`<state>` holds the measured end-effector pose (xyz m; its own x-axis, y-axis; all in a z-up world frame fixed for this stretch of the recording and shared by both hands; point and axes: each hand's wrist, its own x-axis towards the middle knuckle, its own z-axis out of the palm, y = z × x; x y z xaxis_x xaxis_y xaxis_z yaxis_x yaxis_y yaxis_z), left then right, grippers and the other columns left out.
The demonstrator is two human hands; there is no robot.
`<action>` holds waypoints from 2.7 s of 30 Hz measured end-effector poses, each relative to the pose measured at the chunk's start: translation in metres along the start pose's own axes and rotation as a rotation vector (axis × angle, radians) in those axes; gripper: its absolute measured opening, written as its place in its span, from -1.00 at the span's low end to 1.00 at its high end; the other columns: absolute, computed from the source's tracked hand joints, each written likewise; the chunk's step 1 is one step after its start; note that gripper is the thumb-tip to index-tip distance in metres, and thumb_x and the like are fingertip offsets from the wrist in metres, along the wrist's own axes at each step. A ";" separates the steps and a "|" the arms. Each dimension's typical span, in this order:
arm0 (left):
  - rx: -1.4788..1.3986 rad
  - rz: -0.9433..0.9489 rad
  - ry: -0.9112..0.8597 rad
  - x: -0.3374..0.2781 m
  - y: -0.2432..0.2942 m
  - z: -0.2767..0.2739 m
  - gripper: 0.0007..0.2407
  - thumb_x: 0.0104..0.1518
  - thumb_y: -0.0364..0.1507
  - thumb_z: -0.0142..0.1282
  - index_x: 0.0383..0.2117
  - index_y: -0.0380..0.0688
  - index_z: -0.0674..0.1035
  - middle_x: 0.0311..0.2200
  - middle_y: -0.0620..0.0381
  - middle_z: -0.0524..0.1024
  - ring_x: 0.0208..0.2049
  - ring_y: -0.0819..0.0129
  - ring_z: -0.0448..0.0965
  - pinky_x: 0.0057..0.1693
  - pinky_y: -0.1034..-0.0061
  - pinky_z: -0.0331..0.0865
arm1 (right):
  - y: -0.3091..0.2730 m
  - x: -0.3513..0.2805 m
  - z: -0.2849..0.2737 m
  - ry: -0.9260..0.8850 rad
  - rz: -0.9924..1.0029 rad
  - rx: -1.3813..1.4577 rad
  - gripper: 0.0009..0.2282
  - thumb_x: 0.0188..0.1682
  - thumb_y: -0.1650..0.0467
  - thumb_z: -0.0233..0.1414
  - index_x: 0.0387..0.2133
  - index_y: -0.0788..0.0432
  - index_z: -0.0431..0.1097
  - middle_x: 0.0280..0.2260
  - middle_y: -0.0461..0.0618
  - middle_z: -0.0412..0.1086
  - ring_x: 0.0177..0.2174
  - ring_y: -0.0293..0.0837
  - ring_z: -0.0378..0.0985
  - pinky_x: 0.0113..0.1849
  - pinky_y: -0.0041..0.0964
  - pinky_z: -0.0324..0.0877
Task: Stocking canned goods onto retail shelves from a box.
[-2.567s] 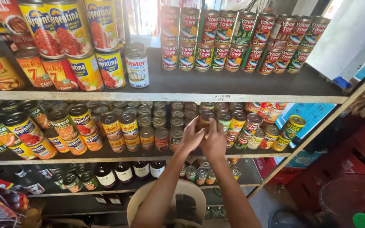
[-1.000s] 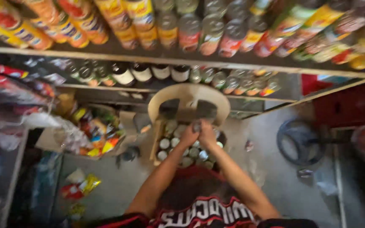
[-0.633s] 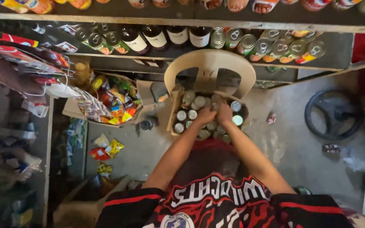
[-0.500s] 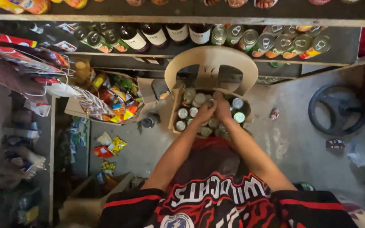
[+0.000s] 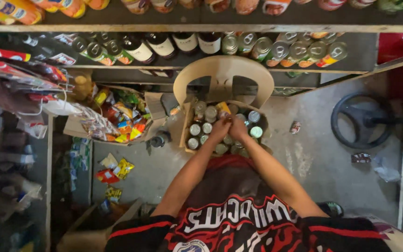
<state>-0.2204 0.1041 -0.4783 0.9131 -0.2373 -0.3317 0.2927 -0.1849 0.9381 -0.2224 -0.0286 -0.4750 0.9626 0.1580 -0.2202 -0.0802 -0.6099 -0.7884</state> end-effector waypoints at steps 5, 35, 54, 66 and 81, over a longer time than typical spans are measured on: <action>0.279 0.011 0.097 0.019 0.036 0.020 -0.71 0.16 -0.36 0.11 -0.01 -0.13 0.64 -0.14 -0.02 0.64 -0.11 0.26 0.59 0.06 0.39 0.43 | 0.008 0.012 -0.015 0.179 0.112 0.364 -0.69 -0.04 0.47 -0.04 -0.01 0.23 0.39 -0.20 0.13 0.57 -0.18 0.02 0.63 -0.10 -0.12 0.48; 0.174 0.998 0.203 0.076 0.554 0.047 -0.27 -0.01 -0.36 0.28 0.32 -0.37 0.19 0.23 -0.38 0.30 0.26 -0.21 0.35 0.31 0.16 0.28 | -0.354 0.011 -0.442 1.093 -0.467 -0.347 -0.49 -0.12 0.52 0.08 0.19 0.13 0.29 0.01 0.45 0.28 -0.04 0.46 0.43 -0.05 0.16 0.38; 0.040 1.023 0.204 0.084 0.535 0.047 -0.36 -0.01 -0.49 0.21 0.30 -0.30 0.29 0.08 -0.28 0.45 -0.01 0.01 0.60 -0.04 0.34 0.56 | -0.344 0.024 -0.429 1.148 -0.497 -0.301 -0.69 -0.15 0.58 0.09 -0.12 0.29 0.27 -0.15 0.32 0.37 -0.17 0.34 0.47 -0.16 0.10 0.40; 0.014 1.188 0.247 0.043 0.546 0.037 -0.43 0.03 -0.58 0.19 0.27 -0.30 0.35 0.14 -0.19 0.46 0.09 0.05 0.55 0.09 0.38 0.47 | -0.350 0.009 -0.417 1.148 -0.434 -0.137 -0.75 -0.10 0.49 0.21 -0.23 0.23 0.29 -0.05 0.27 0.34 -0.28 0.17 0.54 -0.29 -0.03 0.47; -0.222 0.802 0.173 -0.019 0.415 0.009 -0.49 0.12 -0.46 0.16 0.27 -0.18 0.37 0.21 -0.01 0.38 0.24 0.27 0.39 0.23 0.37 0.36 | -0.326 -0.041 -0.324 1.024 -0.575 -0.214 -0.69 -0.27 0.48 0.31 -0.34 0.20 0.31 -0.06 0.27 0.40 -0.11 0.27 0.52 -0.15 -0.02 0.48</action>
<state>-0.1192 0.0237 -0.0837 0.8931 -0.0645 0.4453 -0.4296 0.1724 0.8864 -0.1517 -0.0882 -0.0232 0.6102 -0.1831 0.7708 0.3814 -0.7849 -0.4884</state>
